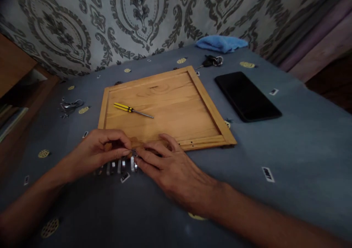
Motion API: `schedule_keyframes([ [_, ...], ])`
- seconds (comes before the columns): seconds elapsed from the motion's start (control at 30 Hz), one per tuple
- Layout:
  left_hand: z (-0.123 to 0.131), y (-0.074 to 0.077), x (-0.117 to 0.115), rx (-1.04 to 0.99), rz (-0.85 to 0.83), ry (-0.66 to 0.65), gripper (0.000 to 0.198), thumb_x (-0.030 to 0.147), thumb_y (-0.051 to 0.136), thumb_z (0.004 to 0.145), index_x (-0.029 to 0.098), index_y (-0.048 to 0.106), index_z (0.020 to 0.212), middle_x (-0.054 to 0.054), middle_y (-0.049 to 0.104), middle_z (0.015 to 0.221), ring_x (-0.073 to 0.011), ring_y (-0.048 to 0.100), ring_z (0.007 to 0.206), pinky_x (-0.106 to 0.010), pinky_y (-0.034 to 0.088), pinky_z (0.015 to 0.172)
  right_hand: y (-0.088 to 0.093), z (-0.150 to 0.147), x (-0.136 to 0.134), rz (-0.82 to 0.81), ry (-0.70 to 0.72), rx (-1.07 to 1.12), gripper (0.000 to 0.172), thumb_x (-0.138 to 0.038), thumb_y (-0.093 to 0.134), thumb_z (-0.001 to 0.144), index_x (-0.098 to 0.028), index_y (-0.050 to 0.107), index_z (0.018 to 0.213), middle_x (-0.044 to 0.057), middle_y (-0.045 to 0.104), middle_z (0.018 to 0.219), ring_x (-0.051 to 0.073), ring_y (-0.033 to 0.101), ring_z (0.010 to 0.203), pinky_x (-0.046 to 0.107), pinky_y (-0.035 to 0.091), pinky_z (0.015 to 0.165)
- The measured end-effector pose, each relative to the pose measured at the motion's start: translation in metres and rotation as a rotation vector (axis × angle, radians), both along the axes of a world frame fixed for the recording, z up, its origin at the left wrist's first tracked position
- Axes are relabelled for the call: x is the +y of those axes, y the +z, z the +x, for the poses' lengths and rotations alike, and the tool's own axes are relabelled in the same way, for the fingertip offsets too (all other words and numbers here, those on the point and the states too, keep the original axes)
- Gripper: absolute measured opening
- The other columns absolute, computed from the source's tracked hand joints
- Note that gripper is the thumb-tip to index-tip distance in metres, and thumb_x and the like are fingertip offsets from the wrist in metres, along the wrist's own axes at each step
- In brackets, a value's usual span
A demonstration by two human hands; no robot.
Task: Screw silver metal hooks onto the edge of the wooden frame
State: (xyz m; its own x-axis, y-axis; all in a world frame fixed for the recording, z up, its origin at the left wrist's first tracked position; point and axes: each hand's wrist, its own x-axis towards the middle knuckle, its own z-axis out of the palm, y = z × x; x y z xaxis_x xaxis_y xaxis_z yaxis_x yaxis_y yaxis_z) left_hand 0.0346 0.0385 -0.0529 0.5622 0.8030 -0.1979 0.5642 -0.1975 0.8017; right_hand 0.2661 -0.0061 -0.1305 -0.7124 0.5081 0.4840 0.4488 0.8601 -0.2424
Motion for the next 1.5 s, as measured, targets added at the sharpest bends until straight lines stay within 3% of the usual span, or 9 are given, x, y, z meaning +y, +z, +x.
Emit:
schedule_keyframes([
  [0.4, 0.000, -0.016, 0.001, 0.044, 0.075, -0.047, 0.014, 0.024, 0.061, 0.090, 0.016, 0.070, 0.084, 0.000, 0.069, 0.076, -0.0116, 0.057, 0.068, -0.024, 0.041, 0.063, 0.000, -0.002, 0.000, 0.007, -0.013, 0.015, 0.030, -0.010, 0.052, 0.099, -0.018, 0.067, 0.124, 0.006, 0.074, 0.128, 0.024, 0.059, 0.120, 0.053, 0.036, 0.114],
  [1.5, 0.004, -0.011, -0.004, 0.101, 0.208, -0.036, 0.012, 0.018, 0.061, 0.091, 0.017, 0.068, 0.081, 0.002, 0.067, 0.074, -0.0114, 0.058, 0.069, -0.024, 0.041, 0.064, 0.004, -0.002, -0.001, -0.011, -0.013, -0.030, 0.031, -0.011, 0.053, 0.098, -0.016, 0.067, 0.125, 0.008, 0.073, 0.129, 0.025, 0.058, 0.121, 0.054, 0.038, 0.112],
])
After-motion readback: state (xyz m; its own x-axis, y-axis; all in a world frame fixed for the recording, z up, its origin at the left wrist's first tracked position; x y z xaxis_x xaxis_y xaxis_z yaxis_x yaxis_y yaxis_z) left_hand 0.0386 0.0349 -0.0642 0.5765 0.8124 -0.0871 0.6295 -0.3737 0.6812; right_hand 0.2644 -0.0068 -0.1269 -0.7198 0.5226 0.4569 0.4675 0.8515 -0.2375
